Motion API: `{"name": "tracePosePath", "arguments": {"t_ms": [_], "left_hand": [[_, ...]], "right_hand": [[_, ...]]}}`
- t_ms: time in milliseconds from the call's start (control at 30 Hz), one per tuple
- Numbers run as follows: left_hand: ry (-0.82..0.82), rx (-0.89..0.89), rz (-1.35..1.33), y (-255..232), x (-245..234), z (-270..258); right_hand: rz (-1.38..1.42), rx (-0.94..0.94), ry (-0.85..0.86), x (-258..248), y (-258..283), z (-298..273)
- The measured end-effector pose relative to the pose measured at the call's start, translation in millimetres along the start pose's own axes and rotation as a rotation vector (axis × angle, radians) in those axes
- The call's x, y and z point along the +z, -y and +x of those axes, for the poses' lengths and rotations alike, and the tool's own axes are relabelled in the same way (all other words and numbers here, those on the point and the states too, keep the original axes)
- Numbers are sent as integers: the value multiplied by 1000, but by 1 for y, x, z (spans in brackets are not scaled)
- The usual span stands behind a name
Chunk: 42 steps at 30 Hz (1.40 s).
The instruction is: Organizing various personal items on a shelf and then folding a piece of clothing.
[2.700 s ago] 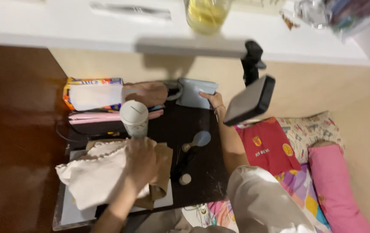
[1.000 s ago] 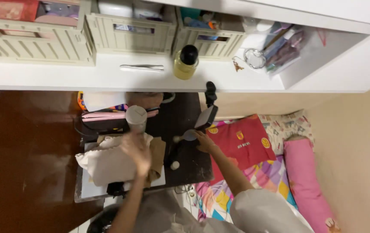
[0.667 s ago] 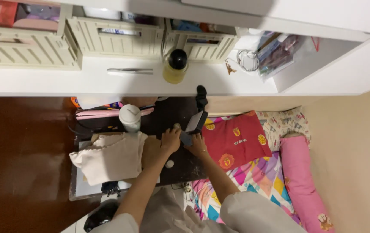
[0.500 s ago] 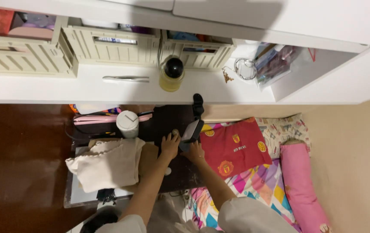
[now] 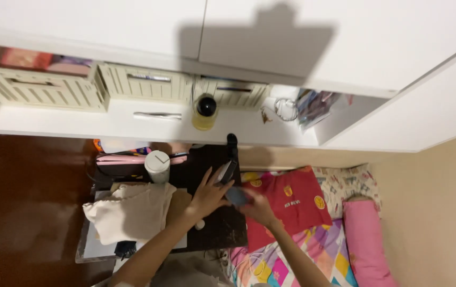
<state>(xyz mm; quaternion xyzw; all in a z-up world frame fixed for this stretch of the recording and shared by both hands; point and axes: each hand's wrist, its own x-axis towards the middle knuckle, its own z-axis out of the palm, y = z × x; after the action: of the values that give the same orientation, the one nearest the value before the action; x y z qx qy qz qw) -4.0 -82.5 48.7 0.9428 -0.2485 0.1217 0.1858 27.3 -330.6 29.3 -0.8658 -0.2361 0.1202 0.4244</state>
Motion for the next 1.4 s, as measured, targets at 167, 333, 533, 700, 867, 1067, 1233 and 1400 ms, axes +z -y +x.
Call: {"name": "tracePosePath", "arguments": {"t_ms": [167,333,533,700,867,1067,1233,1400], "left_hand": [[-51,-5,-14,-54,-114,-55],[-224,-68,-5,-68,-203,-104],[-488,-353,252,-38,-299,-116],[-504,-309,294,14,-327,-77],[-487,-239,245,32,-328,-65],[-447,-184,266,46,-325,-64],[-485,-128,257,57,-323,-64],[-547,-94,346,68,-323,-63]], "right_hand": [[146,-3,175,-69,169,-48],[-12,-190,344,-102,272,-59],[41,-468,-101,-111,303,-1],[-119,-647,-284,-102,342,68],[-226,-628,-373,-84,349,94],[-155,-524,-434,-73,342,102],[-160,-535,-403,-74,357,102],[-213,-553,-393,-70,357,108]]}}
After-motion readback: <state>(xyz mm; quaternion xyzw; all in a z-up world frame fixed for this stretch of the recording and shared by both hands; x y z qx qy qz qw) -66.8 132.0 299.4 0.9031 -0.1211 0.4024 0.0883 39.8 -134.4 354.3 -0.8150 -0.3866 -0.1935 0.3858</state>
